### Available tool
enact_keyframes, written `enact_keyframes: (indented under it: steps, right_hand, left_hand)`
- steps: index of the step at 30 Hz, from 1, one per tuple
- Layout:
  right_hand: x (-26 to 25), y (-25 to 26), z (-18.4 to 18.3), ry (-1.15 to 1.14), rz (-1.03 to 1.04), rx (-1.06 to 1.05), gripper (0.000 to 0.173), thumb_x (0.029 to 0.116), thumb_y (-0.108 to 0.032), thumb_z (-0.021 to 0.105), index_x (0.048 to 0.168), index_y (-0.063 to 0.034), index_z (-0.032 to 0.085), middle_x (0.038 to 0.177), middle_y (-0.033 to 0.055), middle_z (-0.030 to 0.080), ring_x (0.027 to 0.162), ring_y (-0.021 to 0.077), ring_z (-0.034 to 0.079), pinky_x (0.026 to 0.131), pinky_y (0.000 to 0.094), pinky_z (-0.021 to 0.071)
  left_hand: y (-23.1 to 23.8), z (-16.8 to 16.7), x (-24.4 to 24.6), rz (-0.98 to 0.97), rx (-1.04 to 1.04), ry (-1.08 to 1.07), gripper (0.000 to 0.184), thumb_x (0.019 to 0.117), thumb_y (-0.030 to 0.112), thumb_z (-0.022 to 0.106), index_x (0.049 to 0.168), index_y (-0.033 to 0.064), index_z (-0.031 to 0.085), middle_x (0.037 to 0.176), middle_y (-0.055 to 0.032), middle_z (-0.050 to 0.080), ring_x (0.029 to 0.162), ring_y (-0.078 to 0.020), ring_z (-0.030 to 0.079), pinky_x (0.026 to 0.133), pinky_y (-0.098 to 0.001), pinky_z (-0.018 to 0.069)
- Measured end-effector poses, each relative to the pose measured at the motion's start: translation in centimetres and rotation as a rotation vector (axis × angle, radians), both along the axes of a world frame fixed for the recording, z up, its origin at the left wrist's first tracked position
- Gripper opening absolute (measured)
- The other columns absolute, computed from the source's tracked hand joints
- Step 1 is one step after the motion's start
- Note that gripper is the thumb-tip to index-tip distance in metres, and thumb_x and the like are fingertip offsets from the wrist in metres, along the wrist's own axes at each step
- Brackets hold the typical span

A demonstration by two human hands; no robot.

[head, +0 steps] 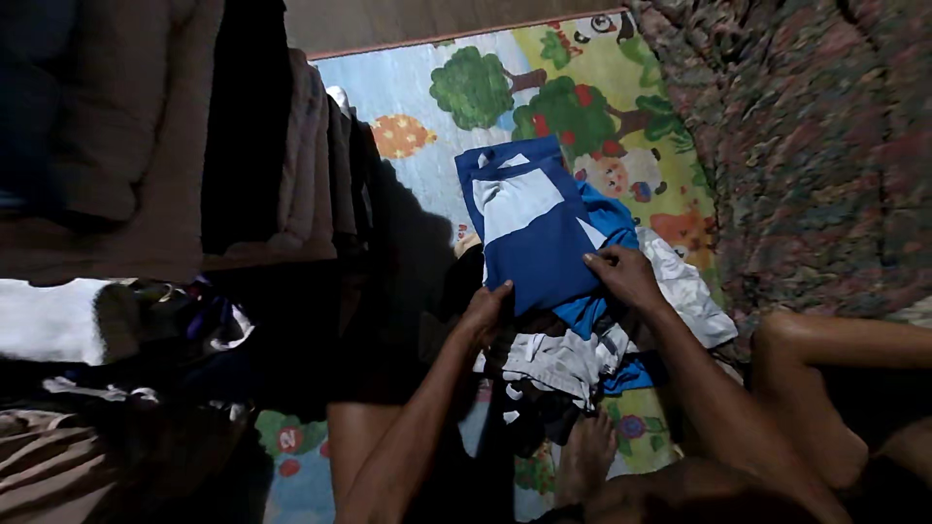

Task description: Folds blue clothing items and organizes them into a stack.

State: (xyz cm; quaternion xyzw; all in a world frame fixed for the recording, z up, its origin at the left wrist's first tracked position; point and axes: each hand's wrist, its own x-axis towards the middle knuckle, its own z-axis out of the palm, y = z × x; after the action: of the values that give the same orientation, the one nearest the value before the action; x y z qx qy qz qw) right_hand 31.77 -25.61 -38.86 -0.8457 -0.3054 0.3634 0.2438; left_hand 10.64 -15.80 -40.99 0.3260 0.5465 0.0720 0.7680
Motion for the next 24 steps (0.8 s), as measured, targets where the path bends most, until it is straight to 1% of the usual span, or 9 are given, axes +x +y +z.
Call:
enact_keyframes:
  steps: [2,3,6,8,12,15,18,22,24]
  right_hand:
    - [0.7,0.9,1.0,0.023,0.013,0.091,0.036,0.1031,-0.025,0.063,0.117,0.0083,0.066,0.108,0.0272,0.068,0.099,0.0373,0.066,0.091,0.0571,0.0506]
    - [1.0,1.1,1.9,0.023,-0.009,0.195,0.034,0.1026,-0.023,0.063,0.117,0.0082,0.065,0.107,0.0239,0.068,0.097,0.0303,0.065,0.09,0.0501,0.0522]
    - [0.9,-0.8,5.2,0.006,-0.042,0.507,0.025,0.1032,-0.023,0.061,0.114,-0.0012,0.062,0.099,0.0057,0.065,0.084,0.0062,0.063,0.08,0.0281,0.0566]
    - [0.1,-3.7,6.8,-0.009,-0.072,0.621,0.019,0.1014,-0.02,0.062,0.112,-0.0045,0.064,0.096,-0.0018,0.065,0.083,0.0012,0.064,0.079,0.0243,0.0577]
    - [-4.0,-11.5,6.3,0.059,-0.135,0.536,0.013,0.0975,-0.015,0.062,0.101,-0.0022,0.063,0.087,-0.0089,0.065,0.077,-0.0072,0.062,0.072,0.0139,0.055]
    - [-7.3,-16.0,2.4,0.216,-0.187,0.261,0.022,0.0983,-0.013,0.063,0.108,0.007,0.065,0.092,0.0063,0.068,0.08,0.0031,0.064,0.076,0.0228,0.0553]
    - [-8.9,-17.3,0.0,0.324,-0.219,0.057,0.033,0.1024,-0.018,0.061,0.125,0.0054,0.061,0.11,0.016,0.069,0.095,0.0155,0.067,0.087,0.0344,0.056]
    - [-8.7,-15.0,0.8,0.115,-0.18,0.116,0.044,0.1023,-0.027,0.062,0.133,0.0053,0.059,0.12,0.0216,0.068,0.1,0.0256,0.069,0.09,0.0419,0.0571]
    - [-7.6,-12.7,1.5,-0.021,-0.131,0.167,0.045,0.102,-0.027,0.062,0.132,0.0069,0.06,0.123,0.0247,0.065,0.101,0.0298,0.067,0.09,0.0429,0.0552]
  left_hand:
    - [1.7,1.8,-0.2,-0.158,0.081,0.062,0.036,0.1101,0.027,0.044,0.136,0.0013,0.048,0.107,-0.0111,0.063,0.088,-0.0149,0.063,0.079,-0.0332,0.0548]
    - [2.5,2.9,-0.2,-0.184,0.134,0.056,0.035,0.1099,0.027,0.044,0.133,0.002,0.05,0.103,-0.0091,0.063,0.085,-0.0135,0.063,0.077,-0.0325,0.0547]
    - [4.0,6.7,-0.7,-0.17,0.236,-0.103,0.025,0.1096,0.022,0.043,0.124,0.0062,0.056,0.095,-0.0026,0.068,0.083,-0.01,0.068,0.077,-0.0311,0.0591]
    - [3.3,9.1,-1.9,-0.241,0.271,-0.168,0.022,0.1094,0.024,0.043,0.117,0.0109,0.06,0.09,0.0024,0.07,0.079,-0.0062,0.069,0.073,-0.0269,0.0598]
    - [-2.4,9.0,-5.4,-0.256,0.057,-0.184,0.017,0.1063,0.009,0.045,0.117,0.0034,0.057,0.09,0.0008,0.071,0.083,-0.0078,0.07,0.079,-0.0274,0.0601]
    - [-7.8,4.1,-8.7,-0.214,-0.156,-0.06,0.022,0.1079,0.013,0.046,0.124,0.0009,0.054,0.097,-0.0048,0.07,0.086,-0.0126,0.07,0.08,-0.032,0.0598]
    - [-10.7,0.7,-10.6,-0.16,-0.215,-0.016,0.026,0.1066,0.014,0.05,0.128,-0.0003,0.052,0.102,-0.0084,0.069,0.091,-0.0166,0.069,0.083,-0.0365,0.0595]
    - [-10.1,1.3,-10.2,-0.201,-0.061,-0.022,0.04,0.105,0.017,0.054,0.14,-0.0013,0.045,0.11,-0.0116,0.066,0.094,-0.0171,0.068,0.085,-0.0367,0.0587]
    - [-9.3,1.3,-9.9,-0.289,0.071,0.022,0.042,0.1048,0.021,0.056,0.139,-0.003,0.048,0.113,-0.0141,0.066,0.097,-0.0163,0.067,0.087,-0.0357,0.0574]
